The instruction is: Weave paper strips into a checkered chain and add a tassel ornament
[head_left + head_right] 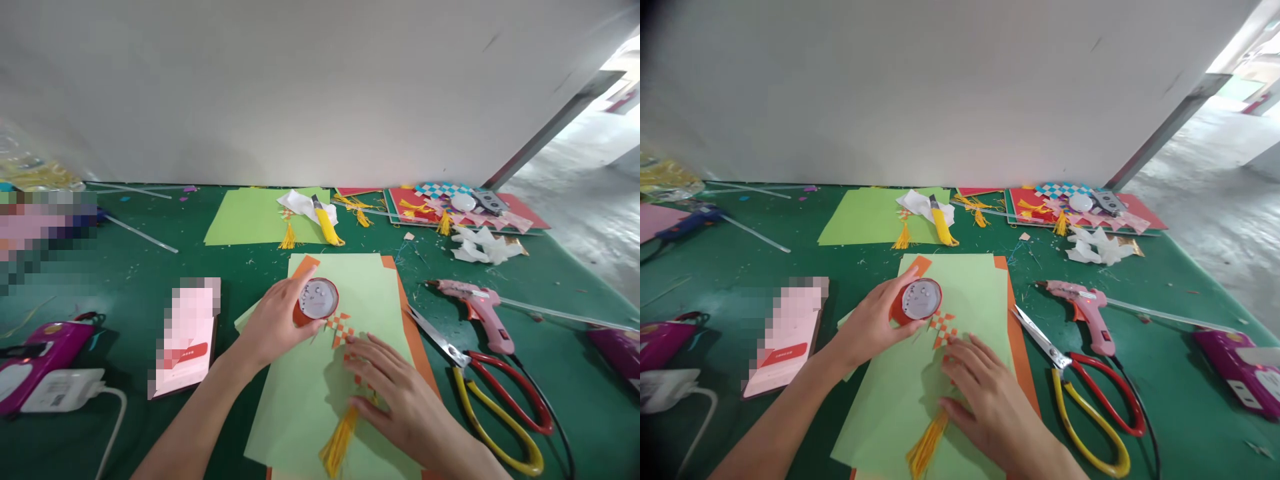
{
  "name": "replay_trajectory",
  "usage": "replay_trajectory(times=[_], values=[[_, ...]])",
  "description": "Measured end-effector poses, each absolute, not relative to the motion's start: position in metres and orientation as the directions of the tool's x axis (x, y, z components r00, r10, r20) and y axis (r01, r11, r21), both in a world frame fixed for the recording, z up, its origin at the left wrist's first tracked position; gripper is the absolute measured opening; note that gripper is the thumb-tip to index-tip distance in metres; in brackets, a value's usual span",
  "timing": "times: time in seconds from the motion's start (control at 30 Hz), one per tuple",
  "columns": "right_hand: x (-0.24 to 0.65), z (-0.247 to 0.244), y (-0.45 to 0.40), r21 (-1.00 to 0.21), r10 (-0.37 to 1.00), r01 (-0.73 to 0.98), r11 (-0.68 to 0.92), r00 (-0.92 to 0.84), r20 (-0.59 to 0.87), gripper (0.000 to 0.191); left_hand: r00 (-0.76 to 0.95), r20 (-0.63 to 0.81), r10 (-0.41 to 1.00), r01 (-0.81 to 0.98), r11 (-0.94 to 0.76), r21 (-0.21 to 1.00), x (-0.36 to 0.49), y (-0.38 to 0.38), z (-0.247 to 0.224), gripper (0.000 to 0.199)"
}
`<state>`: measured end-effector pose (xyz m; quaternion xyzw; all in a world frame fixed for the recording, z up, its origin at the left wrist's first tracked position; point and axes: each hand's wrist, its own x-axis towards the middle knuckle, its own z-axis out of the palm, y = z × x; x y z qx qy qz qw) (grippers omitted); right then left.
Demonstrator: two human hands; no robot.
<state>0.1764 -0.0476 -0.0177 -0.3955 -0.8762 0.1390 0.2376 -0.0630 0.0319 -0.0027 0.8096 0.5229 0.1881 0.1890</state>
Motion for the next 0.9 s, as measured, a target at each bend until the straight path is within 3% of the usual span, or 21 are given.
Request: replay_trajectory(times=[0.1,0.2,0.33,0.43,0.6,0.77,0.9], values=[[0.166,-0.011,-0.038,-0.413,0.781,0.662,0.625,-0.532,0.328,0.026,0.318,0.145,0.937,0.788,-0.346,0.508,-0.064,0.033,-0.002,0.081],[0.155,-0.003,-0.023,-0.315,0.773,0.708,0.633,-0.551,0.314,0.030,0.270,0.159,0.950,0.792,-0.313,0.525,-0.065,0.034,-0.001,0.082],[0.146,-0.005,-0.011,-0.196,0.754,0.729,0.656,-0.618,0.222,0.031,0.274,0.182,0.944,0.787,-0.329,0.522,-0.065,0.033,-0.003,0.080],[0.148,-0.014,-0.012,-0.182,0.774,0.756,0.629,-0.589,0.230,0.029,0.297,0.228,0.927,0.783,-0.373,0.498,-0.066,0.033,-0.005,0.081],[0.158,-0.025,-0.016,-0.204,0.816,0.797,0.569,-0.514,0.266,0.025,0.338,0.250,0.907,0.773,-0.419,0.475,-0.064,0.030,-0.005,0.080],[0.170,-0.026,-0.015,-0.288,0.847,0.816,0.500,-0.393,0.358,0.022,0.465,0.189,0.865,0.692,-0.488,0.532,-0.058,0.021,-0.004,0.080],[0.178,-0.019,-0.015,-0.478,0.881,0.789,0.386,-0.161,0.445,0.022,0.561,0.148,0.815,0.621,-0.532,0.576,-0.050,0.013,-0.002,0.079]])
